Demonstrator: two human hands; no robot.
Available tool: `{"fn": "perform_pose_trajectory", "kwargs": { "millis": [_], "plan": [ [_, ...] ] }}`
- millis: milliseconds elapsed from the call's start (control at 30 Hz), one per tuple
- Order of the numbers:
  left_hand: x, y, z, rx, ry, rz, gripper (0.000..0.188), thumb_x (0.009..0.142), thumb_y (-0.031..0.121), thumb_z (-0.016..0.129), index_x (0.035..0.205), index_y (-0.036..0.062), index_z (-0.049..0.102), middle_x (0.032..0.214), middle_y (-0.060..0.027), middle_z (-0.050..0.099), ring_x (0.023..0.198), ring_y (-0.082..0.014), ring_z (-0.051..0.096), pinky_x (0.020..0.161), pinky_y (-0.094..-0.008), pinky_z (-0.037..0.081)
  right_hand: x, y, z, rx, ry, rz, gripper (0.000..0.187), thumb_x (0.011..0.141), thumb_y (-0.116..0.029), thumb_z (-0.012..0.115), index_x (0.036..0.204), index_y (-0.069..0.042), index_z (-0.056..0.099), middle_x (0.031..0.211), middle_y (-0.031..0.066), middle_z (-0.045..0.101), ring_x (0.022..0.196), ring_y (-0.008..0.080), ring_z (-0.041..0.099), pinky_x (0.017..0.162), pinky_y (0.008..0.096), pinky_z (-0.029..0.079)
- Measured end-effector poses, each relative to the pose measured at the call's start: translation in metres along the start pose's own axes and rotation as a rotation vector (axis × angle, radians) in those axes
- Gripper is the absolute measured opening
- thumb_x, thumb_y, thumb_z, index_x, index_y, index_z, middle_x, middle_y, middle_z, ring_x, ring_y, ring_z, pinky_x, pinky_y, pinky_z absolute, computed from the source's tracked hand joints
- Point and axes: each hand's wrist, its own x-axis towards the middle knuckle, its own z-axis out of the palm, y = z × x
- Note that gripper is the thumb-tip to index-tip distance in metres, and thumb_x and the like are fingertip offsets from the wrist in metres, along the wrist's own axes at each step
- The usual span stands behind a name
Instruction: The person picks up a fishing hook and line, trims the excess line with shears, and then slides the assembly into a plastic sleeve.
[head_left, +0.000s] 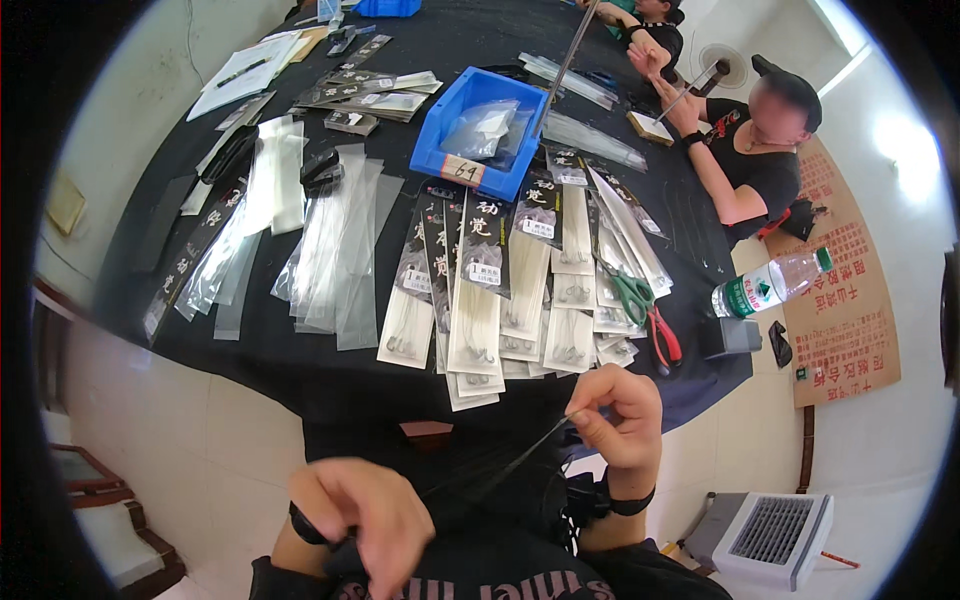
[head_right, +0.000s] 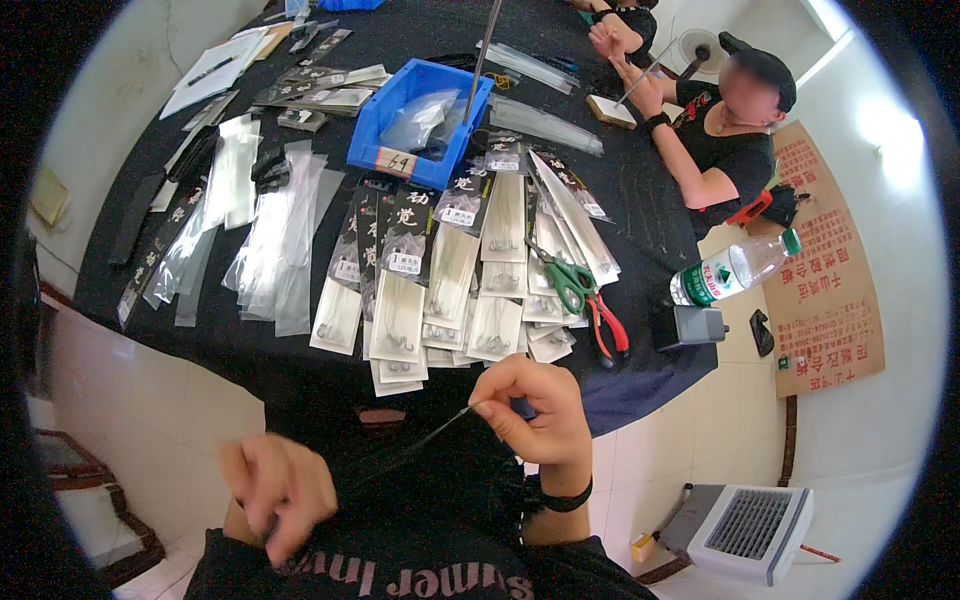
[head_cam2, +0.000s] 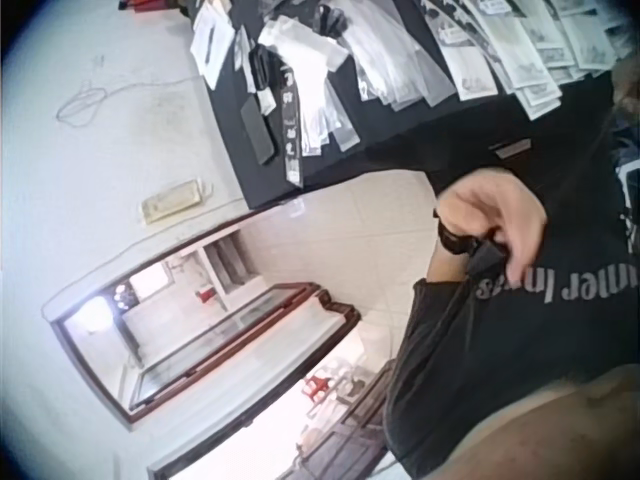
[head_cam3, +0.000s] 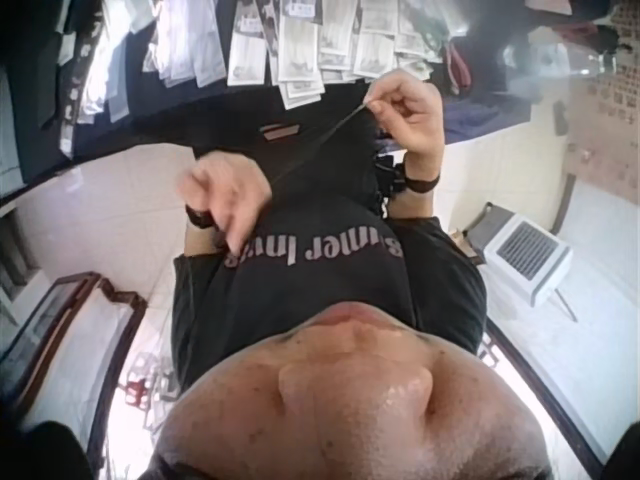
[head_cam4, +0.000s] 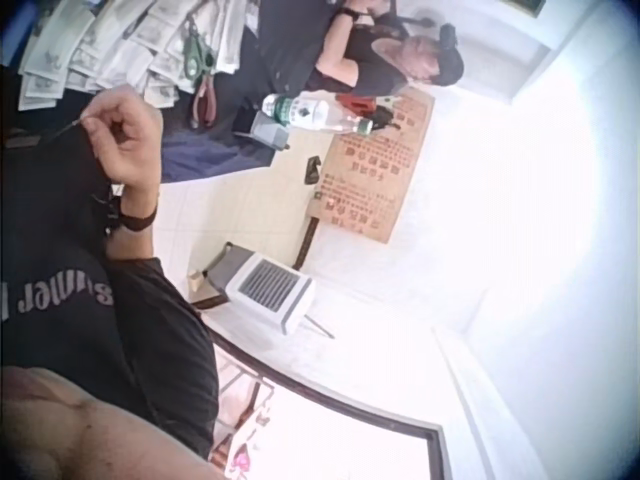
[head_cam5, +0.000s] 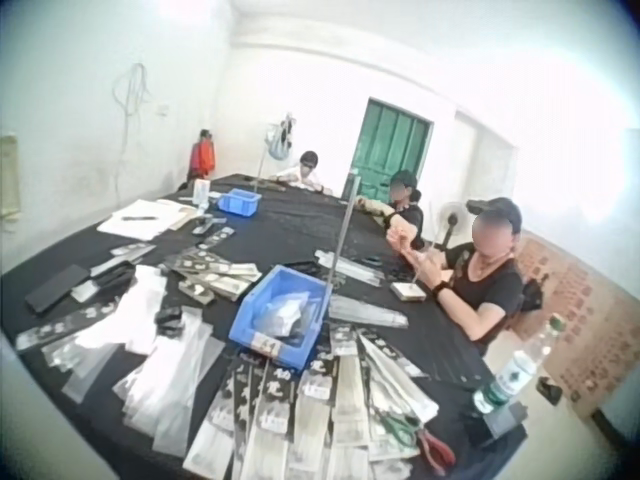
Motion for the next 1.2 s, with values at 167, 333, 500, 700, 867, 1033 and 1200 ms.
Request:
{"fn": "perform_pose_trajectory", "kwargs": {
  "millis": [167,333,500,700,867,1033,1200],
  "plan": [
    [0.022,0.002,0.021,0.802,0.057,-0.897,0.033,0.094,0.023,0.053,0.119,0.0040,0.061,0.098,-0.0125,0.069,0.081,-0.0246,0.067,0.071,-0.0335,0.053,0.003,-0.010,-0.002,-0.057,-0.011,-0.057,0.005,0.076,0.001,0.067,0.079,-0.001,0.063,0.067,0.0041,0.060,0.055,0.0093,0.057,0.054,0.0207,0.043],
    [0.037,0.001,0.050,1.239,0.737,-0.911,0.050,0.090,0.021,0.052,0.136,0.0048,0.044,0.115,-0.0154,0.065,0.072,-0.0198,0.066,0.065,-0.0299,0.051,-0.005,-0.014,0.001,-0.021,0.045,-0.082,0.008,0.073,0.002,0.067,0.079,0.000,0.063,0.068,0.0043,0.060,0.054,0.0090,0.052,0.050,0.0210,0.038],
    [0.050,-0.021,0.043,0.689,0.878,-0.187,0.087,0.085,0.045,0.056,0.149,0.0020,0.015,0.130,-0.0237,0.052,0.066,-0.0099,0.055,0.060,-0.0192,0.040,-0.008,-0.006,0.016,0.158,0.158,-0.142,0.007,0.073,0.002,0.067,0.077,-0.001,0.061,0.068,0.0045,0.059,0.052,0.0084,0.047,0.048,0.0213,0.032],
    [0.063,-0.026,0.013,0.525,1.082,-0.193,0.046,0.093,0.019,0.049,0.132,-0.0045,0.046,0.075,-0.0029,0.056,0.051,-0.0012,0.033,0.049,-0.0161,0.027,-0.005,-0.011,0.018,0.135,0.175,-0.106,0.007,0.074,0.001,0.068,0.078,-0.001,0.063,0.067,0.0046,0.058,0.053,0.0102,0.050,0.049,0.0224,0.036],
    [0.072,-0.021,0.003,0.531,1.052,-0.441,0.027,0.092,0.015,0.054,0.107,-0.0035,0.066,0.064,0.0038,0.051,0.052,0.0002,0.035,0.048,-0.0172,0.026,0.000,-0.011,0.009,-0.107,0.034,-0.177,0.009,0.073,0.002,0.067,0.080,-0.002,0.064,0.070,0.0054,0.061,0.054,0.0118,0.054,0.051,0.0232,0.040],
    [0.072,-0.019,-0.004,0.569,1.005,-0.511,0.016,0.089,0.011,0.062,0.096,-0.0013,0.068,0.068,0.0056,0.056,0.056,0.0012,0.040,0.049,-0.0167,0.028,-0.002,-0.008,0.005,-0.073,0.024,-0.094,0.010,0.073,0.003,0.068,0.081,-0.002,0.064,0.073,0.0052,0.062,0.057,0.0113,0.057,0.053,0.0229,0.043],
    [0.070,-0.026,-0.009,0.552,1.032,-0.468,0.013,0.088,0.009,0.064,0.094,-0.0015,0.068,0.080,0.0004,0.065,0.059,0.0016,0.044,0.052,-0.0150,0.032,-0.003,-0.005,0.004,-0.029,0.018,-0.058,0.009,0.075,0.003,0.069,0.081,-0.001,0.063,0.075,0.0049,0.063,0.060,0.0108,0.059,0.055,0.0218,0.045]
  ]
}}
